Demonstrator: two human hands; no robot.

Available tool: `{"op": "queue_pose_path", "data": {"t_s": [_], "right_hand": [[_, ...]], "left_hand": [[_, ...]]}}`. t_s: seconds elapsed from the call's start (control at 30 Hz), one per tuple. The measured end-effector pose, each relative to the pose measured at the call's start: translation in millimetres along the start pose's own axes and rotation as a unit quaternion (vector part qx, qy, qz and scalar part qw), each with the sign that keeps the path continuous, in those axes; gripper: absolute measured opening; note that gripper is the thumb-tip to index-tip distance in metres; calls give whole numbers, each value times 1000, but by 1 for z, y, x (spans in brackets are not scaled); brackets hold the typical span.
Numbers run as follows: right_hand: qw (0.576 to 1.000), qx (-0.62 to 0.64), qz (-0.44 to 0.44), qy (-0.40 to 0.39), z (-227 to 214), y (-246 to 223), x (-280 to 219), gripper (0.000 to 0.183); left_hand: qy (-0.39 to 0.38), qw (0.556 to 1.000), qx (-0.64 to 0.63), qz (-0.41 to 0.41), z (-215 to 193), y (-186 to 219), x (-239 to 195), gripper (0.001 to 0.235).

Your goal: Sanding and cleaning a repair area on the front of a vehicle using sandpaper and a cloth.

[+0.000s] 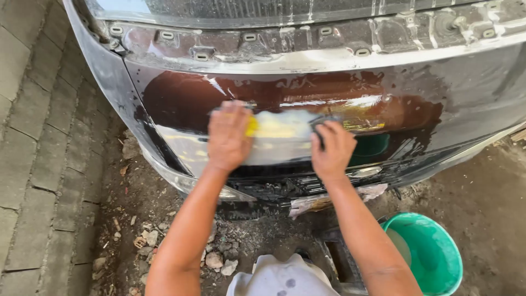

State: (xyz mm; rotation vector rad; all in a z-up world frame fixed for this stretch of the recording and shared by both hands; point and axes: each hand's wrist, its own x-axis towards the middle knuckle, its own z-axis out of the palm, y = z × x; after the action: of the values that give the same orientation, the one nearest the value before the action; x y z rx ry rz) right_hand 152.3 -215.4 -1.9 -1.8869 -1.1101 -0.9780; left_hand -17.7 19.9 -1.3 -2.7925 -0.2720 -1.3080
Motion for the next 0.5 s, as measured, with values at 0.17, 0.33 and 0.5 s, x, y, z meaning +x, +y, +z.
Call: {"op": "queue_pose_path", "data": {"t_s": [0.17, 0.33, 0.5], "right_hand": [[981, 45, -157, -107, 62, -91, 5, 29], [959, 64, -188, -203, 67, -131, 23, 38], [979, -42, -188, -70, 19, -39, 6, 44]], "left_hand": [[113, 982, -3, -154, -33, -49, 21, 65], [135, 975, 6, -176, -42, -58, 37, 61], [148, 978, 0, -147, -37, -60, 34, 61]]}}
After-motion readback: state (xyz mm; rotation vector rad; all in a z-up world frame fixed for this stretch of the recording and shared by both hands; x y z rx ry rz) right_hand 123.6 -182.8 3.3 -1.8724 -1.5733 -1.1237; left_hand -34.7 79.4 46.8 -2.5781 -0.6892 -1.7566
